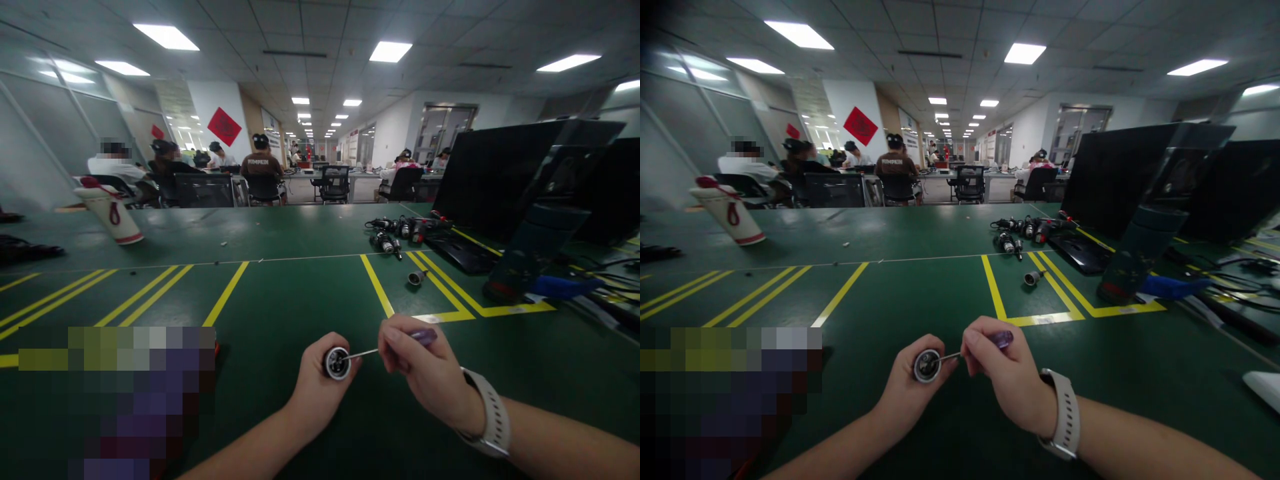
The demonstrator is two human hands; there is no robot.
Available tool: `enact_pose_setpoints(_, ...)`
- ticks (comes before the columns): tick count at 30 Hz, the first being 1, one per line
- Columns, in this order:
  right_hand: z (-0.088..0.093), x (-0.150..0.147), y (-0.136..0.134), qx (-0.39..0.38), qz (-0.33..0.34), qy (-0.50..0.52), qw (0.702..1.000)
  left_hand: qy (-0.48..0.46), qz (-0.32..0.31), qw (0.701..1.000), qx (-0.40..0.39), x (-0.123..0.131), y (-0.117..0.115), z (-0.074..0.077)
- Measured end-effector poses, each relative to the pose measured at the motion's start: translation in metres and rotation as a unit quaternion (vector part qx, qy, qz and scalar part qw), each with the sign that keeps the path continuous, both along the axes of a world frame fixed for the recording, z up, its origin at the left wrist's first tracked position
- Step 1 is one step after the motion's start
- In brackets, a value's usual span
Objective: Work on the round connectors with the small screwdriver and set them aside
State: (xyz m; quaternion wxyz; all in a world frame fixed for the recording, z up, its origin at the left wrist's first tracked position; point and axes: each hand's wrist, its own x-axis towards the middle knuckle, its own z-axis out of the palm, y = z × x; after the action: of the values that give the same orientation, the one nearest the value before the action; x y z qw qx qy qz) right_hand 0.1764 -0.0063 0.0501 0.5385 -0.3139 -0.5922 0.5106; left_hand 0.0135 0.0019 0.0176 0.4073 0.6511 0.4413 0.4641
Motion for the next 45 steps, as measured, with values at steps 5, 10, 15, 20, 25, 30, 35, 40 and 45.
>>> enact_pose_setpoints(5, 0.004, 0.001, -0.007, 0.12, -0.025, -0.102, 0.987, 0.01, 0.011, 1.0, 0.014, 0.001, 0.001, -0.003)
enact_pose_setpoints(10, 0.013, -0.001, -0.013, 0.241, -0.049, -0.203, 0.948, -0.025, 0.026, 0.999, 0.014, 0.003, 0.001, -0.002)
enact_pose_setpoints(15, 0.016, -0.003, -0.016, 0.281, -0.027, -0.23, 0.931, -0.03, 0.014, 0.999, 0.013, 0.002, 0.0, 0.0)
enact_pose_setpoints(20, 0.008, -0.004, -0.01, 0.17, -0.05, -0.165, 0.97, -0.033, 0.016, 0.999, -0.003, 0.001, 0.0, 0.0)
enact_pose_setpoints(25, -0.001, -0.004, -0.006, 0.102, -0.037, -0.109, 0.988, -0.045, 0.018, 0.999, -0.018, 0.001, 0.002, -0.002)
enact_pose_setpoints(30, 0.006, -0.003, -0.01, 0.162, -0.045, -0.138, 0.976, -0.043, 0.015, 0.999, -0.022, 0.002, 0.001, -0.002)
enact_pose_setpoints(35, 0.012, -0.002, -0.012, 0.182, -0.041, -0.146, 0.971, -0.042, 0.014, 0.999, -0.02, 0.002, 0.001, -0.001)
enact_pose_setpoints(40, 0.013, -0.001, -0.012, 0.18, -0.019, -0.155, 0.971, -0.038, 0.014, 0.999, -0.012, 0.002, 0.001, -0.001)
enact_pose_setpoints(45, 0.012, 0.001, -0.011, 0.169, -0.017, -0.145, 0.975, -0.027, 0.007, 1.0, -0.007, 0.002, 0.001, -0.001)
